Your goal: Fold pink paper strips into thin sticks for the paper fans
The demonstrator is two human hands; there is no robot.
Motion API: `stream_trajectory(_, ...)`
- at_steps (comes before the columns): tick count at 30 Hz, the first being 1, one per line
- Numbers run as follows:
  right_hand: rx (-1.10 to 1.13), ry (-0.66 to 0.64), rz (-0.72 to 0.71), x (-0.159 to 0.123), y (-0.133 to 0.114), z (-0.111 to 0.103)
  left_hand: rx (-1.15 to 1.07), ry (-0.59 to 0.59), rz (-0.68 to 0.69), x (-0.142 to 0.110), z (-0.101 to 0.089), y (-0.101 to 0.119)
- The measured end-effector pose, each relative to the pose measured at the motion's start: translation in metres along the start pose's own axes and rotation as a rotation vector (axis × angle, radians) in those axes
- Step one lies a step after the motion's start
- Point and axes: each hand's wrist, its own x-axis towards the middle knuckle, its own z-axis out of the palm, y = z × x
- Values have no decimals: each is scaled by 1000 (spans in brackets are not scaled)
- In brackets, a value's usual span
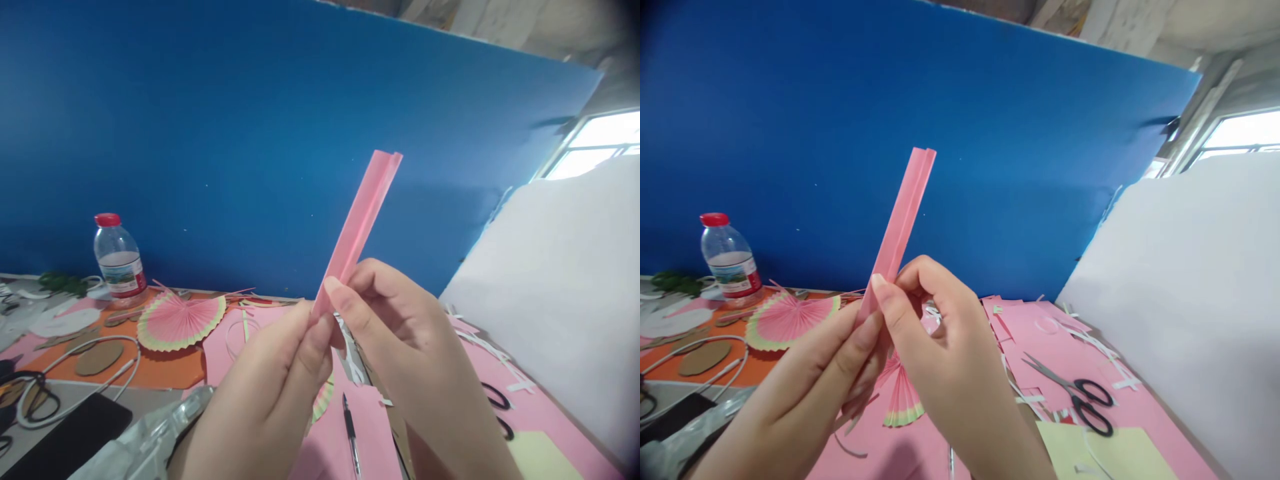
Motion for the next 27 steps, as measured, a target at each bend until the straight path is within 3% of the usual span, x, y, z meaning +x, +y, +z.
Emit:
stream_trajectory(8,134,245,-28,-6,-6,7,-33,-48,-26,-2,2,6)
stream_trajectory(14,65,16,30,-4,-4,-3,-60,-47,-31,-3,0,8)
stream_trajectory(20,81,83,-3,-2,-5,-1,-31,-91,-82,-3,1,3)
stream_trajectory(27,53,43,-77,1,-3,-3,-150,-50,-164,-5,5,11)
